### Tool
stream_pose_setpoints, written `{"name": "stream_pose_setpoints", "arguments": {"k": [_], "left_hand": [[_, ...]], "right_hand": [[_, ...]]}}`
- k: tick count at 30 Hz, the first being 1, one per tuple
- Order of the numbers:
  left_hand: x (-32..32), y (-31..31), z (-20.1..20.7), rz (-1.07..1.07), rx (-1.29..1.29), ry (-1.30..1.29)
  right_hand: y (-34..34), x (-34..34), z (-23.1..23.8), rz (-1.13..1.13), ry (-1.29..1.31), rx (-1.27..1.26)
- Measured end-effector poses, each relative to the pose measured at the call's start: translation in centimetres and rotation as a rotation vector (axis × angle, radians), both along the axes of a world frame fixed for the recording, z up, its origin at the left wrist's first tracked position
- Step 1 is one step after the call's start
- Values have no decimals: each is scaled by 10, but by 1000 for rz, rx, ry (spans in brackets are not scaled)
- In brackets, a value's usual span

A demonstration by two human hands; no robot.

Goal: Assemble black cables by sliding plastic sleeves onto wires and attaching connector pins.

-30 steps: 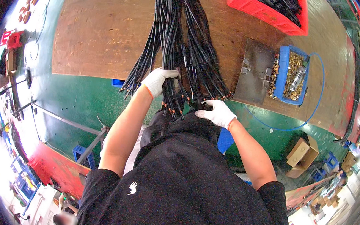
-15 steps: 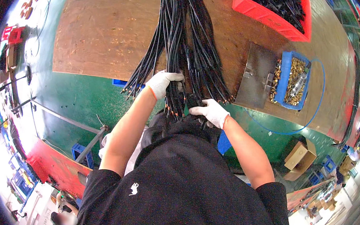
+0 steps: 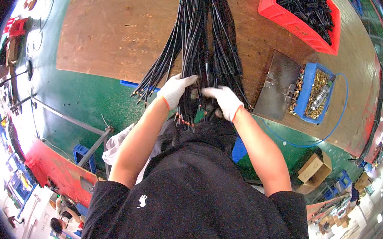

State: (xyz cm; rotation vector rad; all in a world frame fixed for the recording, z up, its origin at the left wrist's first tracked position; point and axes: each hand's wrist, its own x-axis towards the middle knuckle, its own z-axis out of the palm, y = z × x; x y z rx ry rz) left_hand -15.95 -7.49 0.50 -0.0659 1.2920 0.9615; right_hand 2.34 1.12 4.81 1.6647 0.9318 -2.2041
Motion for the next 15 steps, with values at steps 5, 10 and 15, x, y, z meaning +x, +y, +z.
{"name": "stream_pose_setpoints", "arguments": {"k": [5,10,15], "left_hand": [[-16,-1,28,58,-12,-96],[-19,-4,23,44,26,-149],[-14,3,37,76,-5,-109]], "right_hand": [[46,-40,-19,-94,-27,92],[59,-45,-6,-85,-57,99],[46,-25,27,434,-65,293]]}}
